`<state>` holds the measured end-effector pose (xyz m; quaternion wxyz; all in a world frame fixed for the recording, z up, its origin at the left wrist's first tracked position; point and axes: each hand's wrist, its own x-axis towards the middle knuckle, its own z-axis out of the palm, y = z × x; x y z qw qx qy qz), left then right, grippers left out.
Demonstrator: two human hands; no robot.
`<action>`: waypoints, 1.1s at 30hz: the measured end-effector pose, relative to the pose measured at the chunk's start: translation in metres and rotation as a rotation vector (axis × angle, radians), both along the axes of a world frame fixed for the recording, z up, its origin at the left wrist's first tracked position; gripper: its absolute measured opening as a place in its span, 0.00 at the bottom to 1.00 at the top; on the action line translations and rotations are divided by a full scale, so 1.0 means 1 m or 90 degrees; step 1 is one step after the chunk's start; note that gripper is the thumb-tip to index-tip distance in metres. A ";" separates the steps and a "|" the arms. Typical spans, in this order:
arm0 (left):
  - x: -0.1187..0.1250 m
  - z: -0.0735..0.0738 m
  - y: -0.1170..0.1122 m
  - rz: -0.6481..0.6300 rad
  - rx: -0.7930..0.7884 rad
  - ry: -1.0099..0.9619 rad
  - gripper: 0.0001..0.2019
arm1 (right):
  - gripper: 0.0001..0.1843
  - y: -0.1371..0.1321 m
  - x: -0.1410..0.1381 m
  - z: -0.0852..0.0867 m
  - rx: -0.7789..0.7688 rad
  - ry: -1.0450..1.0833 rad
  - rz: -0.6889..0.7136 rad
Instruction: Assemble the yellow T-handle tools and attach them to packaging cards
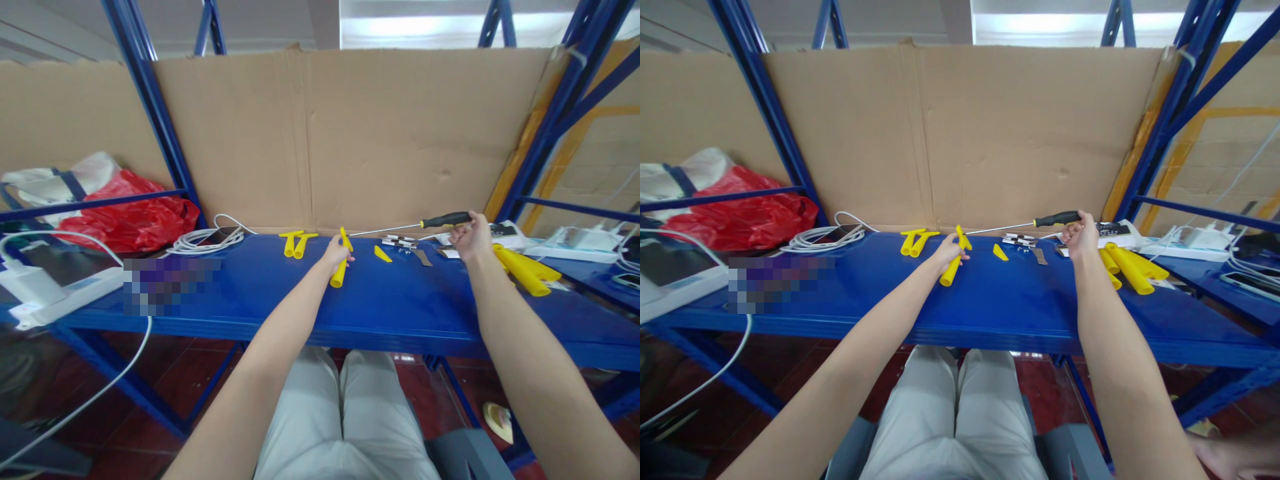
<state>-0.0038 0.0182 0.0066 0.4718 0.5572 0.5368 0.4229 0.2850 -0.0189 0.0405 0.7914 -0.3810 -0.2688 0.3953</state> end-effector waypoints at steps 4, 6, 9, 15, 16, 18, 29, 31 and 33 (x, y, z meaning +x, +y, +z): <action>0.000 0.001 -0.001 0.004 -0.002 -0.003 0.35 | 0.23 -0.001 -0.002 0.000 0.011 0.001 -0.003; 0.000 0.001 -0.003 0.006 -0.004 -0.003 0.34 | 0.23 -0.003 -0.005 0.002 0.020 0.003 0.000; 0.000 0.001 -0.004 0.009 -0.007 -0.006 0.34 | 0.22 -0.007 -0.011 0.006 0.016 0.011 -0.001; 0.000 0.001 -0.003 0.016 -0.008 -0.012 0.33 | 0.18 -0.012 -0.021 0.010 0.039 -0.036 -0.037; 0.000 0.000 -0.003 0.016 -0.009 -0.013 0.33 | 0.17 -0.013 -0.022 0.011 0.046 -0.041 -0.050; 0.000 0.001 -0.003 0.014 -0.011 -0.014 0.34 | 0.17 -0.015 -0.025 0.013 0.042 -0.034 -0.070; 0.001 -0.001 -0.002 0.009 0.000 -0.009 0.35 | 0.20 -0.010 -0.019 0.013 0.060 0.038 -0.059; 0.001 -0.001 -0.002 0.007 0.000 -0.006 0.34 | 0.21 -0.008 -0.015 0.011 0.077 0.039 -0.039; 0.001 -0.001 -0.002 0.005 0.000 -0.005 0.34 | 0.20 -0.007 -0.011 0.010 0.075 0.034 -0.010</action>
